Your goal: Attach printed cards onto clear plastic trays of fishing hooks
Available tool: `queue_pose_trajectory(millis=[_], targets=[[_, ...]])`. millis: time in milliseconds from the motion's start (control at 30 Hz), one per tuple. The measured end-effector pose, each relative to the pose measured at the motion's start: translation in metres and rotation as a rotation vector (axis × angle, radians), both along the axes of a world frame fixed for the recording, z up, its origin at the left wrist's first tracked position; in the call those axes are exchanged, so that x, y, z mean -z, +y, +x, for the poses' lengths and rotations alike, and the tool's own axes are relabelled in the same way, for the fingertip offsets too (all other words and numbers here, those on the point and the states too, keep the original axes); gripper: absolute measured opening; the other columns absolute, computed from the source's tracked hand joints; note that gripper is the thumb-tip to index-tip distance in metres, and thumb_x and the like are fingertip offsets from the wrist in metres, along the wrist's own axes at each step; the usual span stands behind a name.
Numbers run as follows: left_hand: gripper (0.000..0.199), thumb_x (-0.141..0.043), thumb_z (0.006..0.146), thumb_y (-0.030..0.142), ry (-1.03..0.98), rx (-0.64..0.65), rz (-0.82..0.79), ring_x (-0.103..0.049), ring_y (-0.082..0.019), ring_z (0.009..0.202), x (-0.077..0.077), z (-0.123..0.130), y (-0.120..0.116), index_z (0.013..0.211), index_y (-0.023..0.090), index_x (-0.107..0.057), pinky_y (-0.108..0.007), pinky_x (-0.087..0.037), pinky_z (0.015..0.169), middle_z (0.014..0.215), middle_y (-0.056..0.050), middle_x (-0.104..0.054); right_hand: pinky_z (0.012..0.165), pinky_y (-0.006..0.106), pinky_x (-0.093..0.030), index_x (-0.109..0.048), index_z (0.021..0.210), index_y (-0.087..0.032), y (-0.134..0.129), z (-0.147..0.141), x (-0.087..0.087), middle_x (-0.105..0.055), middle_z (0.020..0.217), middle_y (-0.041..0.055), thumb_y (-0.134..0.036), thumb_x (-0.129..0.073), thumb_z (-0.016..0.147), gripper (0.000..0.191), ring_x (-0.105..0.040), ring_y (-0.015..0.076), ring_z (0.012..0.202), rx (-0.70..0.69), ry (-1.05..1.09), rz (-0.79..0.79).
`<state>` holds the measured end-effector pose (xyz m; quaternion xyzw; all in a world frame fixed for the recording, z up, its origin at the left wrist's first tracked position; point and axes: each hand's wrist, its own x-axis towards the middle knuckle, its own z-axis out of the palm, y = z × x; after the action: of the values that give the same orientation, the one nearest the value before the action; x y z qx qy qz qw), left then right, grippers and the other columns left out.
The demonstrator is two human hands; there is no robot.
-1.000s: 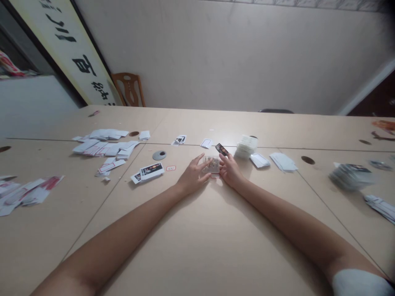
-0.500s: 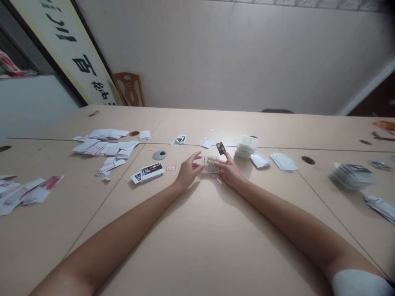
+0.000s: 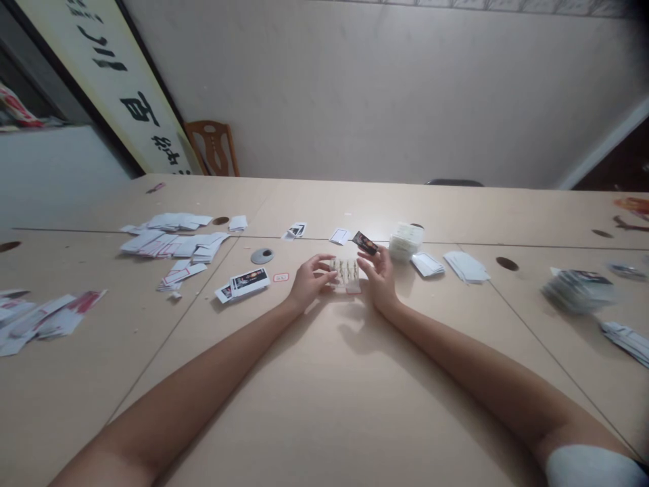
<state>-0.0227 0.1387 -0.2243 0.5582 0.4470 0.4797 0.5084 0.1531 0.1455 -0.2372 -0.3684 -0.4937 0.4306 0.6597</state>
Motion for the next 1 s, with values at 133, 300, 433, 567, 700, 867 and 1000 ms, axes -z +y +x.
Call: queue_pose_trajectory(millis=[133,300,433,567,700,867,1000], targets=[[0.046,-0.074,0.075,0.031,-0.041,0.042,-0.04,-0.074,-0.023,0.082,-0.001,0.005,-0.006,0.117,0.021,-0.058,-0.028,-0.061,0.058,0.09,0.0,-0.056,0.066,0.026,-0.052,-0.061,0.092,-0.022,-0.004,0.001,0.001,-0.066,0.086,0.0008,-0.038,-0.067,0.087,0.017,-0.064,0.0151,0.078,0.143,-0.143,0.178],[0.047,-0.073,0.074,0.026,-0.102,0.052,-0.073,-0.074,-0.022,0.082,-0.002,0.006,-0.007,0.118,0.022,-0.058,-0.027,-0.061,0.061,0.084,0.002,-0.052,0.042,0.022,-0.043,-0.061,0.081,-0.02,-0.013,-0.003,-0.003,-0.059,0.06,-0.0043,-0.042,-0.069,0.084,0.024,-0.055,0.0108,0.048,0.004,-0.146,0.078],[0.043,-0.074,0.073,0.023,-0.143,0.06,-0.098,-0.074,-0.021,0.078,-0.003,0.006,-0.007,0.113,0.019,-0.058,-0.027,-0.061,0.062,0.087,0.001,-0.057,0.039,0.022,-0.045,-0.063,0.076,-0.018,-0.015,-0.004,-0.007,-0.062,0.056,-0.0027,-0.045,-0.073,0.08,0.03,-0.058,0.0114,0.044,-0.069,-0.153,-0.03],[0.038,-0.072,0.076,0.026,-0.191,0.082,-0.118,-0.074,-0.02,0.075,-0.004,0.006,-0.006,0.11,0.018,-0.058,-0.031,-0.063,0.066,0.097,-0.003,-0.064,0.04,0.022,-0.047,-0.065,0.075,-0.016,-0.015,-0.003,-0.01,-0.065,0.057,-0.0003,-0.048,-0.075,0.077,0.033,-0.062,0.0128,0.045,-0.111,-0.153,-0.104],[0.032,-0.066,0.083,0.034,-0.223,0.11,-0.149,-0.075,-0.02,0.073,-0.005,0.004,-0.002,0.108,0.017,-0.059,-0.031,-0.063,0.065,0.105,-0.009,-0.069,0.041,0.022,-0.048,-0.066,0.073,-0.016,-0.017,-0.002,-0.012,-0.068,0.058,0.0017,-0.05,-0.075,0.077,0.035,-0.064,0.0141,0.047,-0.15,-0.179,-0.13],[0.026,-0.063,0.086,0.034,-0.24,0.083,-0.178,-0.076,-0.021,0.074,-0.004,0.004,0.001,0.104,0.016,-0.06,-0.027,-0.062,0.06,0.099,-0.01,-0.072,0.043,0.023,-0.049,-0.068,0.076,-0.016,-0.017,-0.002,-0.013,-0.071,0.062,0.0037,-0.051,-0.074,0.076,0.035,-0.067,0.0161,0.051,-0.15,-0.234,-0.19],[0.027,-0.065,0.087,0.038,-0.245,0.066,-0.182,-0.076,-0.023,0.077,-0.004,0.004,0.002,0.101,0.015,-0.061,-0.028,-0.062,0.061,0.097,-0.012,-0.073,0.044,0.025,-0.05,-0.067,0.074,-0.018,-0.016,-0.002,-0.012,-0.071,0.062,0.0033,-0.054,-0.074,0.074,0.036,-0.068,0.0184,0.053,-0.146,-0.25,-0.193]])
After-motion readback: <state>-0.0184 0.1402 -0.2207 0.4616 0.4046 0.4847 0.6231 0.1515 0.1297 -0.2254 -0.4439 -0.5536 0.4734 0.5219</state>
